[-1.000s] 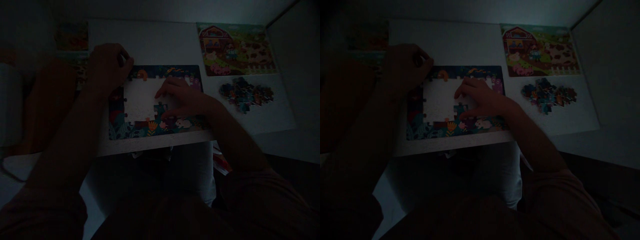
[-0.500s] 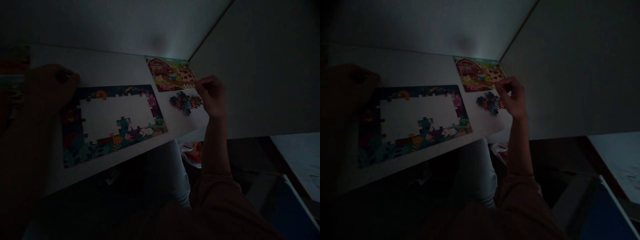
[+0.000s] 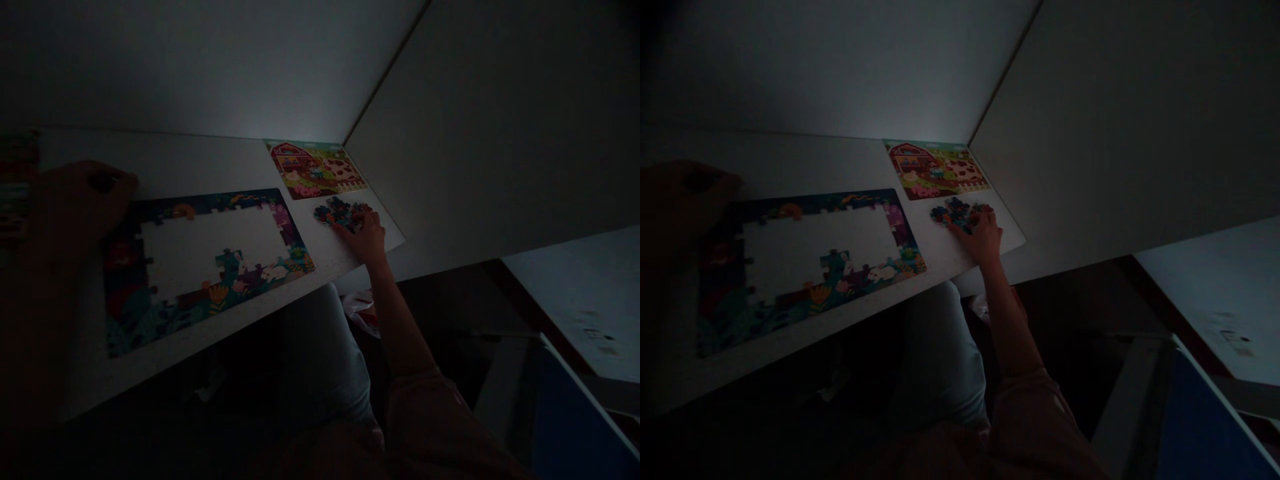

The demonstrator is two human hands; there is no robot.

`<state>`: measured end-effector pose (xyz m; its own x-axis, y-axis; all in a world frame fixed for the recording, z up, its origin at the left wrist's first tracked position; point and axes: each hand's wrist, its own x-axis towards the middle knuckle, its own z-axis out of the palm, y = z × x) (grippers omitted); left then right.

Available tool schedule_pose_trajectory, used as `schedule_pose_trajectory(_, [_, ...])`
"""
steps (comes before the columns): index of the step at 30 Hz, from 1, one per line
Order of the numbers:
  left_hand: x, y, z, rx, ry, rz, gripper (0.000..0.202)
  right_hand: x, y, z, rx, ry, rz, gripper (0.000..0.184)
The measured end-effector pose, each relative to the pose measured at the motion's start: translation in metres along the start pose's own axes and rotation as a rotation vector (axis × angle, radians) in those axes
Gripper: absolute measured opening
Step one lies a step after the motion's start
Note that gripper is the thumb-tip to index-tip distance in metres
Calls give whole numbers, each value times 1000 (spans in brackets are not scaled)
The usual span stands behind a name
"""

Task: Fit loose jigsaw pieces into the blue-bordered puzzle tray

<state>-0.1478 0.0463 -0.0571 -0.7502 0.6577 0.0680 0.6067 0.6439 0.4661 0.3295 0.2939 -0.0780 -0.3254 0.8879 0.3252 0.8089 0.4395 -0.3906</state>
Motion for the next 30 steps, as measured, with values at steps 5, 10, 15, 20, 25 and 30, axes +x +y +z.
schedule_pose_trajectory(5, [-11,18,-10,-41,60,-36,49,1,-3,-3,78,-10,71,56])
schedule_pose_trajectory(10, [-11,21,-12,-59,46,-51,41,-9,2,-18,107,39,-2,54])
schedule_pose_trajectory(15, [-13,20,-12,-90,54,-29,38,-29,-28,-31,168,3,-288,46])
schedule_pose_trajectory(20, [-12,15,-7,-135,83,41,35,-37,-81,-18,288,-97,-491,42])
schedule_pose_trajectory(25, [-8,11,0,-124,112,58,33,0,-132,11,424,-221,-691,44])
schedule_pose_trajectory(30, [-7,9,3,-130,95,44,36,69,-161,46,603,-391,-694,53])
